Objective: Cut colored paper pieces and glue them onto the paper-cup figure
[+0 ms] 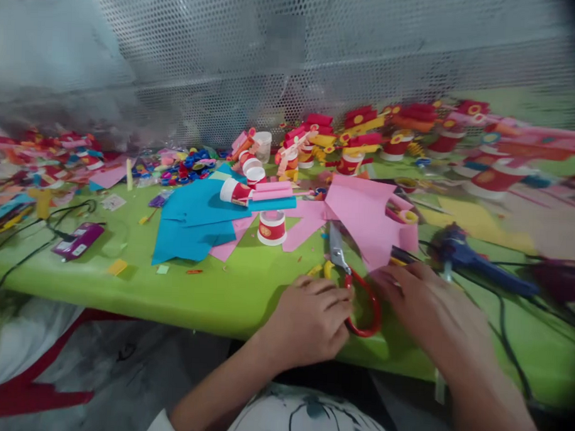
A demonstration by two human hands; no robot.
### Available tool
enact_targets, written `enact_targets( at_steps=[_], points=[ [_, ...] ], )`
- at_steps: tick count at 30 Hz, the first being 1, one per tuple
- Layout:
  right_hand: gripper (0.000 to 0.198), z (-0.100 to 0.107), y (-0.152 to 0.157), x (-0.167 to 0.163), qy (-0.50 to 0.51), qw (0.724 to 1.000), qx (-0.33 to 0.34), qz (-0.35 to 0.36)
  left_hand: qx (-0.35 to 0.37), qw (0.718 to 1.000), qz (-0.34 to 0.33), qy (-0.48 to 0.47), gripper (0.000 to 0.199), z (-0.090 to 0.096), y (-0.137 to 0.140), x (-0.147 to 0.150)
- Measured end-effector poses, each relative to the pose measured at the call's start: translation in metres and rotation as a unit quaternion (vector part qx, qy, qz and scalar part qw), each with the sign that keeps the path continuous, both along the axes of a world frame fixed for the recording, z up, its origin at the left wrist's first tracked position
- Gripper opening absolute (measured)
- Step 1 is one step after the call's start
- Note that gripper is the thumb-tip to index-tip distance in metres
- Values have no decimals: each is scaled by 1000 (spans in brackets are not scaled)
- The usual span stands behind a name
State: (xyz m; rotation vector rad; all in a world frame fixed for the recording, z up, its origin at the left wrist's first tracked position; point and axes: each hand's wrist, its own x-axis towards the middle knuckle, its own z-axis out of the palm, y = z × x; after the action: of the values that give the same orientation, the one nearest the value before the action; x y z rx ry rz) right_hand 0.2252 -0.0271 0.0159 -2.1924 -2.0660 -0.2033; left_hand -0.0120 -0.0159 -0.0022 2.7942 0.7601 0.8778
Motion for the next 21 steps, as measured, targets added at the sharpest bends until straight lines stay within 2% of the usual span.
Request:
enact_targets(
  at_steps=[6,11,17,21],
  points=[
    [24,2,-4,1,3,999,8,-40,12,997,52,-60,18,-7,-7,1],
    [31,-3,-6,4,16,998,32,-53,-3,992,100,-80,22,-6,-9,4],
    [35,7,3,-2,-10,997,67,-42,1,992,106,-73,26,-4,-9,5],
    [24,9,16,-7,-29,995,85,-34,5,991,107,-75,26,-6,-8,5]
  ],
)
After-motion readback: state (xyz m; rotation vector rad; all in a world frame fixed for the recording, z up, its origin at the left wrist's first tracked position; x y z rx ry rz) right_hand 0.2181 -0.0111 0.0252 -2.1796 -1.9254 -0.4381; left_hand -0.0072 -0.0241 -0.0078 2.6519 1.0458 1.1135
